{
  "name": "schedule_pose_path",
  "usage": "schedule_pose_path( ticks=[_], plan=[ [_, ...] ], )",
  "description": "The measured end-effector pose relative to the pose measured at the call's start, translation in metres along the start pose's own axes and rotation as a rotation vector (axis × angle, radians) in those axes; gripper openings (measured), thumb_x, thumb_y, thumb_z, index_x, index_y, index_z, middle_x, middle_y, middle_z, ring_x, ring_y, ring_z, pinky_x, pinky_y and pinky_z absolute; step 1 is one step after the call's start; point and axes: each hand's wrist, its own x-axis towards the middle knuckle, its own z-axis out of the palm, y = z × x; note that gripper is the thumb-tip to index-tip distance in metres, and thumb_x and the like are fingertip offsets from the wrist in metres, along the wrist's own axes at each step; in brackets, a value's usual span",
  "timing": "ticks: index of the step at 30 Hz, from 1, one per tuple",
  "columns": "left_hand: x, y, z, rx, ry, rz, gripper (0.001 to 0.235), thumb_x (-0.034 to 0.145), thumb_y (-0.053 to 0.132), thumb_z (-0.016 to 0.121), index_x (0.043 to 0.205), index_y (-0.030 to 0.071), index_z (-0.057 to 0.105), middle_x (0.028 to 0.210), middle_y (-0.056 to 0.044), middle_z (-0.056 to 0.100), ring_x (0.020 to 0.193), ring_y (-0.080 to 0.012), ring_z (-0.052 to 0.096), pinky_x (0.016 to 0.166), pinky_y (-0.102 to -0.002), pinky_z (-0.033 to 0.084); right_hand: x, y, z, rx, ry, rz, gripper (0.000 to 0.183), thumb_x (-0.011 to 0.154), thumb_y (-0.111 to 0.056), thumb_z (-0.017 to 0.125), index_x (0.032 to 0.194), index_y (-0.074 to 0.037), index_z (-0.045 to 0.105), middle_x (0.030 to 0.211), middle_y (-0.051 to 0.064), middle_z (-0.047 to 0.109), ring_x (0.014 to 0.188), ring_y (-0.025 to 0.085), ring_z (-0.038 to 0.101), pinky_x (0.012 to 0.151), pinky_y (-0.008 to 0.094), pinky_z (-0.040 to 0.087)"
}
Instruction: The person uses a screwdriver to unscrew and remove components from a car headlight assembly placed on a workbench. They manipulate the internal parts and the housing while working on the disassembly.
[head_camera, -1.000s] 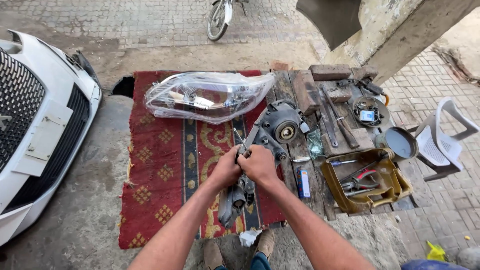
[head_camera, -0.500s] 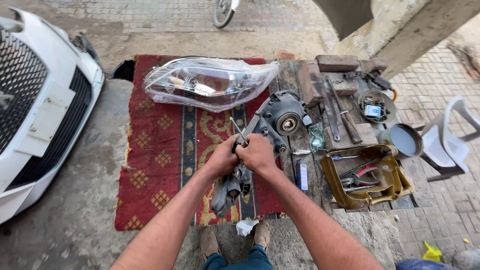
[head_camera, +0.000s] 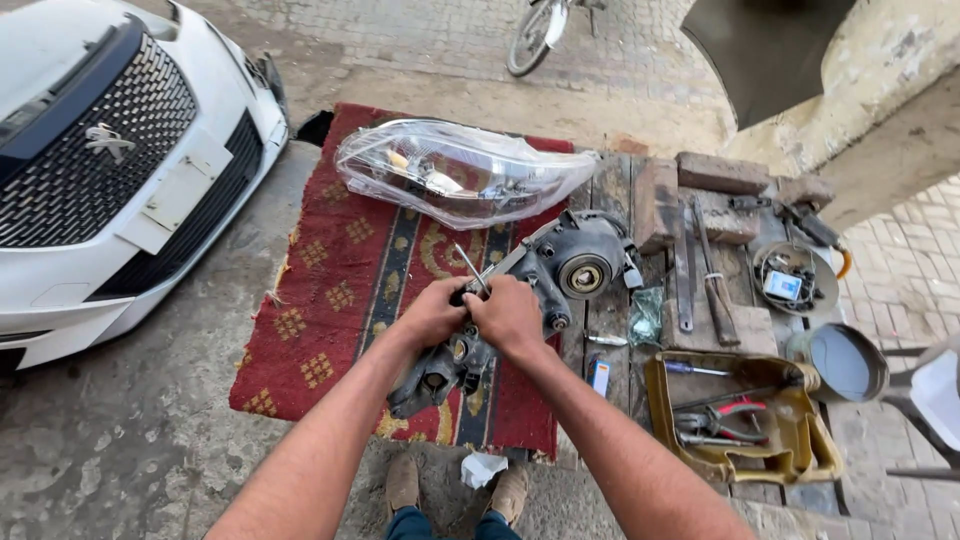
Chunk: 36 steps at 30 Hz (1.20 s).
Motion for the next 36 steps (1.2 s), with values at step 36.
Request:
schedule_pose_path(
  ticks=[36],
  plan=[
    [-0.017, 0.016, -0.011, 0.181, -0.024, -0.208, 0.045, 0.088, 0.038, 0.067, 0.131, 0.025, 0.071, 0.118, -0.019, 0.076, 0.121, -0.0387, 0.066, 0.102, -0.052, 0.056, 0.001, 0.002, 0.014, -0.108, 0.028, -0.005, 0.034, 0.087, -0.035, 0.064, 0.087, -0.004, 0.077, 0.094, 0.027, 0.075, 0.098, 0.052, 0.072, 0.084, 0.061, 0.058]
  ],
)
